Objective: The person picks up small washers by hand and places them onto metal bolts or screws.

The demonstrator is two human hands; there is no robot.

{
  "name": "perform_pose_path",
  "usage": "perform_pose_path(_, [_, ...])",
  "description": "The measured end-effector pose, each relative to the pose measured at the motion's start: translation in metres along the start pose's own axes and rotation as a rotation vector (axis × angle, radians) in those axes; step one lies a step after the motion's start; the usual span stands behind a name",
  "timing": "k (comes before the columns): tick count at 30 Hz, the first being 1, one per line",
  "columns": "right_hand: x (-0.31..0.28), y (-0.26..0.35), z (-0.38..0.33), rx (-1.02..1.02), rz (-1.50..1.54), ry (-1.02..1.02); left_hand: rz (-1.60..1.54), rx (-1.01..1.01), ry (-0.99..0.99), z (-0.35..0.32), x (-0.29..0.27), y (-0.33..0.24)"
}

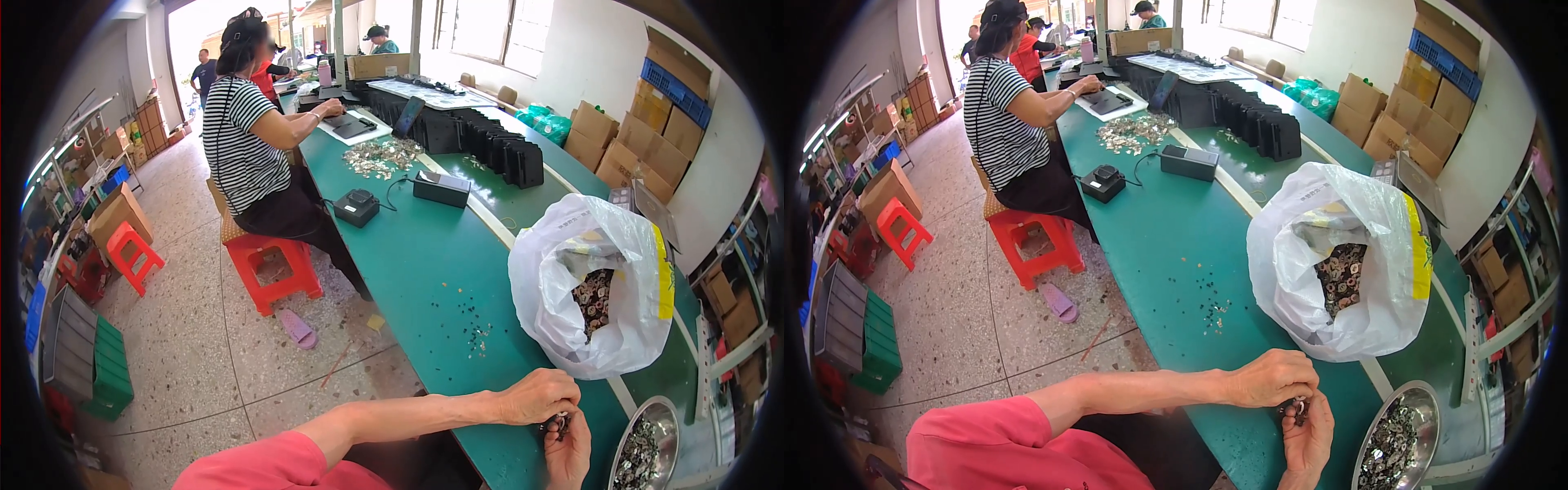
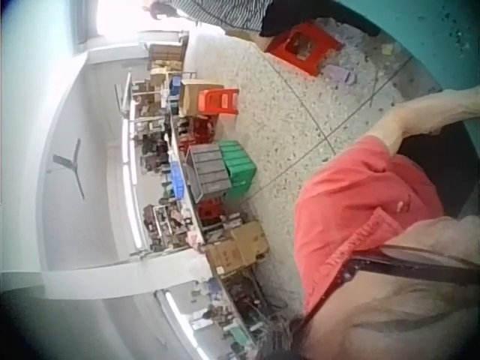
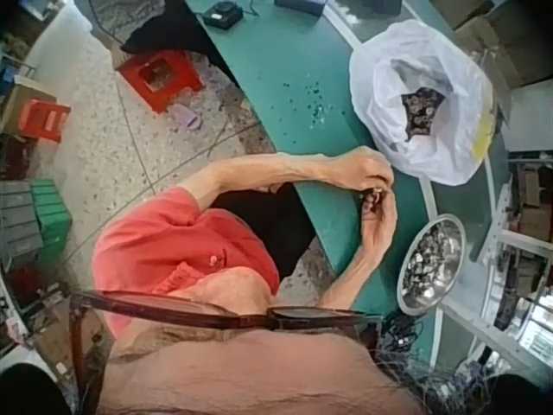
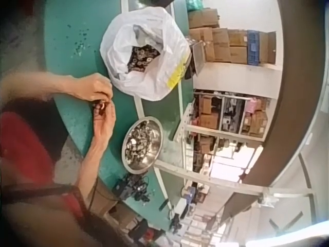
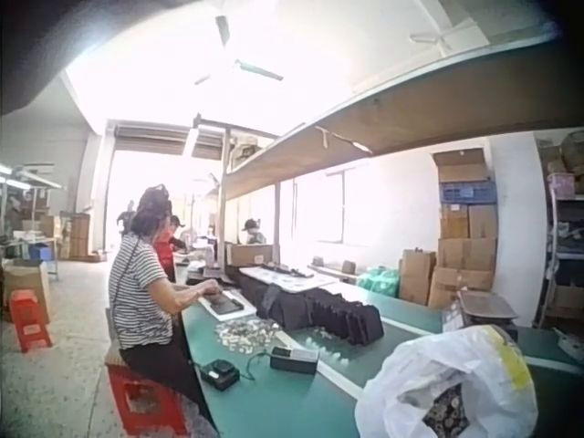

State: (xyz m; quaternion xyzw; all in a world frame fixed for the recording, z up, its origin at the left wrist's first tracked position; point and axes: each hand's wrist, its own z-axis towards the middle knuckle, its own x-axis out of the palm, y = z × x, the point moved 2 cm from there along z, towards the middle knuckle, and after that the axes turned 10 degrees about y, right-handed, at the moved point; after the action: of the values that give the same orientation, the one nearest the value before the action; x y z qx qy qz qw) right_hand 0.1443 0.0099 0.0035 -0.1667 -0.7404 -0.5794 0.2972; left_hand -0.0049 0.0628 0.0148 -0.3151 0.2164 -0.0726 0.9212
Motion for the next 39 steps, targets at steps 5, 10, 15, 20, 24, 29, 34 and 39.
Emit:
perform_pose_path(5, [-0.009, -0.003, -0.002, -0.04, -0.061, 0.019, 0.026, 0.001, 0.007, -0.003, 0.006, 0.0])
perform_pose_path(10, [-0.01, -0.001, -0.001, -0.043, -0.052, -0.038, 0.047, 0.017, 0.035, -0.004, 0.008, 0.004])
perform_pose_path(15, [-0.013, 0.005, 0.006, -0.087, -0.039, -0.033, 0.14, -0.118, 0.07, 0.001, -0.007, 0.004])
perform_pose_path(20, [-0.017, 0.012, 0.003, -0.073, -0.026, -0.131, 0.078, -0.195, 0.17, 0.0, -0.004, 0.007])
perform_pose_path(24, [-0.022, 0.014, -0.001, -0.087, -0.003, -0.145, 0.105, -0.158, 0.318, -0.003, 0.004, 0.003])
perform_pose_path(29, [-0.021, 0.014, -0.004, -0.111, -0.008, -0.151, 0.226, -0.149, 0.519, -0.004, 0.003, -0.006])
perform_pose_path(34, [-0.02, 0.016, -0.005, -0.123, -0.008, -0.138, 0.285, -0.252, 0.596, -0.003, 0.004, 0.0])
perform_pose_path(39, [-0.021, 0.015, -0.001, -0.084, 0.042, -0.095, 0.305, -0.251, 0.563, -0.001, 0.0, 0.003])
